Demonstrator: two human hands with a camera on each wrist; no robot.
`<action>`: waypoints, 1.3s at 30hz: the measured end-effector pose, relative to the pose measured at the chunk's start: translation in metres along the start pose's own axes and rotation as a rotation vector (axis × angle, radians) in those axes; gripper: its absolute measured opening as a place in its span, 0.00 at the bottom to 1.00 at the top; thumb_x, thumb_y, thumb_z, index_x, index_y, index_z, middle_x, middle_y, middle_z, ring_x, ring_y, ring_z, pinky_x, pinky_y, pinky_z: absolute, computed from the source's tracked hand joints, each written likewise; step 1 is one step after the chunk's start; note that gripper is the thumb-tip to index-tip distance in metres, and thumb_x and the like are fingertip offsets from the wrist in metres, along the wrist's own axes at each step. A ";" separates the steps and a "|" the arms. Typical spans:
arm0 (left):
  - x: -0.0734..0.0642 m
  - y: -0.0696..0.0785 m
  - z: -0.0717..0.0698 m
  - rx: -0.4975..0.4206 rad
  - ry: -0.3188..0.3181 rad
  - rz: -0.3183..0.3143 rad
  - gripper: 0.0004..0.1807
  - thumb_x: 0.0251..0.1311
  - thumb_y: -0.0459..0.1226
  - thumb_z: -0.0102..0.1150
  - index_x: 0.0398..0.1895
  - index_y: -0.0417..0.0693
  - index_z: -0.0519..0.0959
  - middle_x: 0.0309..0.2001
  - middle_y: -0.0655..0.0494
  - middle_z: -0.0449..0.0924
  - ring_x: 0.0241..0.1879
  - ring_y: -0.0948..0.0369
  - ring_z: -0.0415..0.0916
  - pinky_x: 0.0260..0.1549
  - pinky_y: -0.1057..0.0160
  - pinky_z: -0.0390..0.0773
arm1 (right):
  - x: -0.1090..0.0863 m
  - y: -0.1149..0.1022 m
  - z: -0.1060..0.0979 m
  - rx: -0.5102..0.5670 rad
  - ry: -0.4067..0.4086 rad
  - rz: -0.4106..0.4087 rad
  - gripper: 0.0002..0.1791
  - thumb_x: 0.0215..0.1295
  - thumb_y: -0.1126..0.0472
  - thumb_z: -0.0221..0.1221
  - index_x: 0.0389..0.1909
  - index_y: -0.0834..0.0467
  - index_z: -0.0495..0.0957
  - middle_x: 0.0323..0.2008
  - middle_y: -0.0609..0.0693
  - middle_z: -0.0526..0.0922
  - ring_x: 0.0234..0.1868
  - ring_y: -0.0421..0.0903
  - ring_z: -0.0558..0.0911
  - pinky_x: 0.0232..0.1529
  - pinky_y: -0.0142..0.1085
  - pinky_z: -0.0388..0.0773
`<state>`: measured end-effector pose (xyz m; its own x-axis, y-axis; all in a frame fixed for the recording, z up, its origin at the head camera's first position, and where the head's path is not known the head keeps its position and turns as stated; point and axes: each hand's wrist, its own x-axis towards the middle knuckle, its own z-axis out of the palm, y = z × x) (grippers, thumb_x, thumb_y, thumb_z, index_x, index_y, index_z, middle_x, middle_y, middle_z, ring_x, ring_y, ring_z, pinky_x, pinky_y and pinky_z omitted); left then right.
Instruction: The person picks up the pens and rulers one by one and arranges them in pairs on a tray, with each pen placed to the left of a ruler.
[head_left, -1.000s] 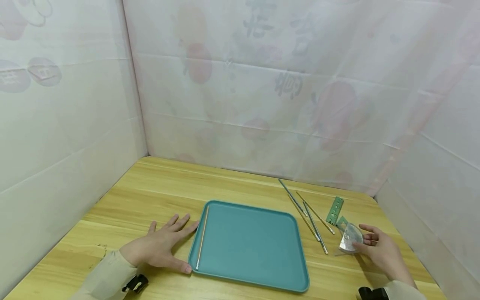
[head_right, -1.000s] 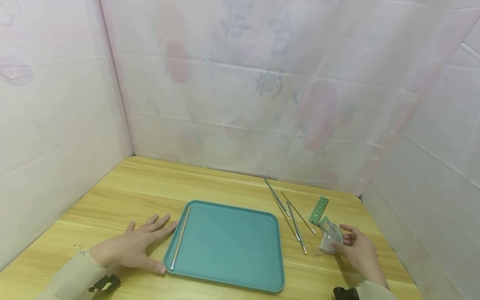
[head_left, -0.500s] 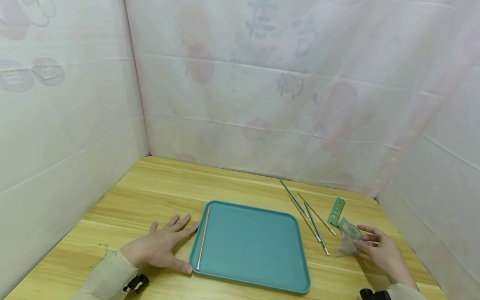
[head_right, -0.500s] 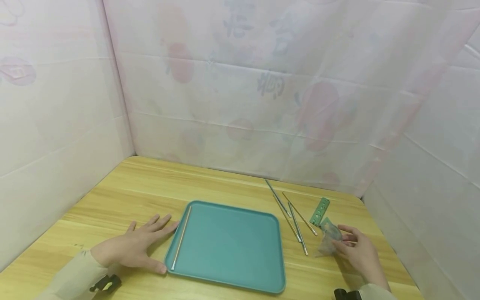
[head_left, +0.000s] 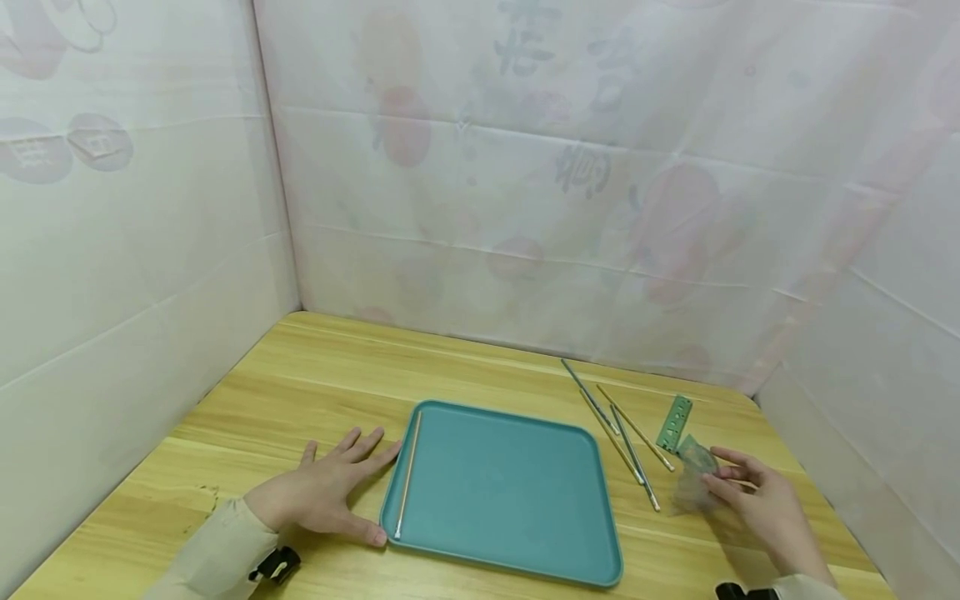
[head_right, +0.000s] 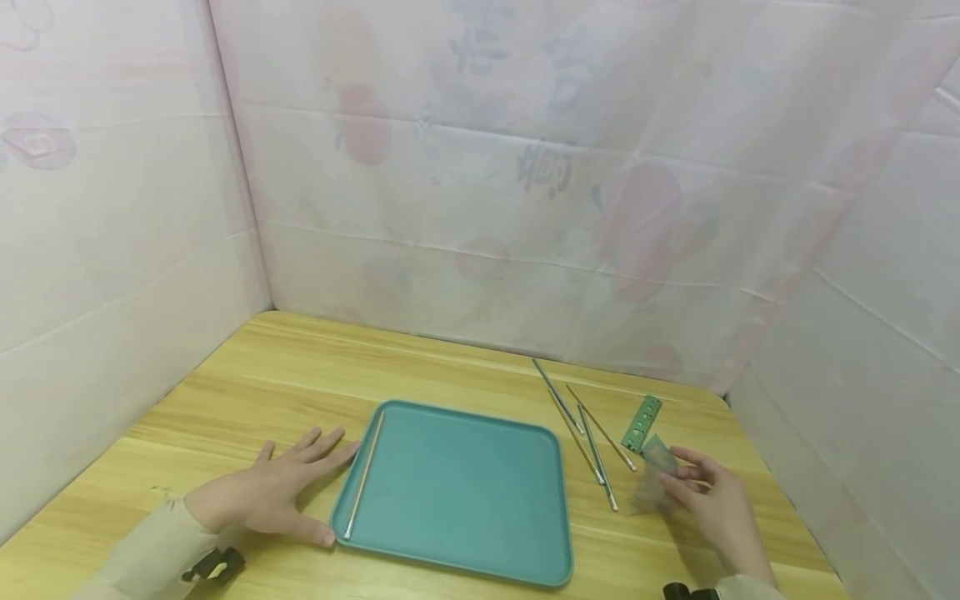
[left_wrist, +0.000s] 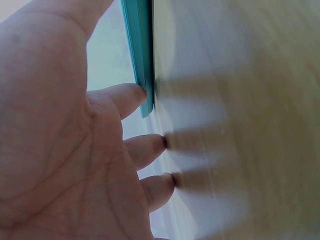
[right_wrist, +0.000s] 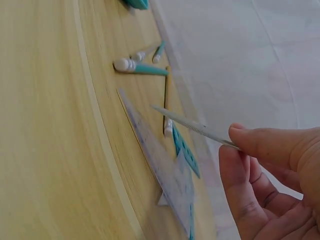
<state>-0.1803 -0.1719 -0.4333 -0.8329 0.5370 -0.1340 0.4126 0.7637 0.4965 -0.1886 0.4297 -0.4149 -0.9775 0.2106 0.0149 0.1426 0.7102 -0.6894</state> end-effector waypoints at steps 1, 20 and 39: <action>0.000 0.000 0.000 -0.001 -0.002 0.000 0.66 0.52 0.70 0.74 0.89 0.58 0.52 0.88 0.40 0.45 0.85 0.29 0.41 0.62 0.06 0.37 | -0.001 -0.001 0.001 0.008 0.007 -0.007 0.40 0.74 0.51 0.69 0.77 0.67 0.68 0.44 0.38 0.84 0.39 0.22 0.78 0.41 0.25 0.84; 0.000 -0.001 -0.001 -0.003 -0.012 -0.002 0.66 0.53 0.70 0.74 0.89 0.60 0.51 0.88 0.41 0.44 0.85 0.30 0.41 0.62 0.06 0.37 | -0.021 -0.030 0.025 0.248 -0.021 -0.014 0.35 0.73 0.56 0.70 0.75 0.64 0.72 0.42 0.35 0.81 0.42 0.30 0.85 0.47 0.28 0.88; 0.000 0.000 -0.001 0.000 -0.005 -0.015 0.66 0.52 0.71 0.74 0.89 0.60 0.52 0.88 0.41 0.44 0.86 0.30 0.40 0.63 0.07 0.36 | -0.029 -0.062 0.046 0.560 -0.166 0.001 0.19 0.77 0.64 0.64 0.61 0.39 0.83 0.44 0.38 0.82 0.44 0.37 0.84 0.46 0.32 0.89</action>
<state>-0.1807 -0.1719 -0.4326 -0.8372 0.5270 -0.1461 0.3995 0.7718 0.4947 -0.1760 0.3484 -0.4055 -0.9951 0.0713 -0.0683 0.0834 0.2377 -0.9677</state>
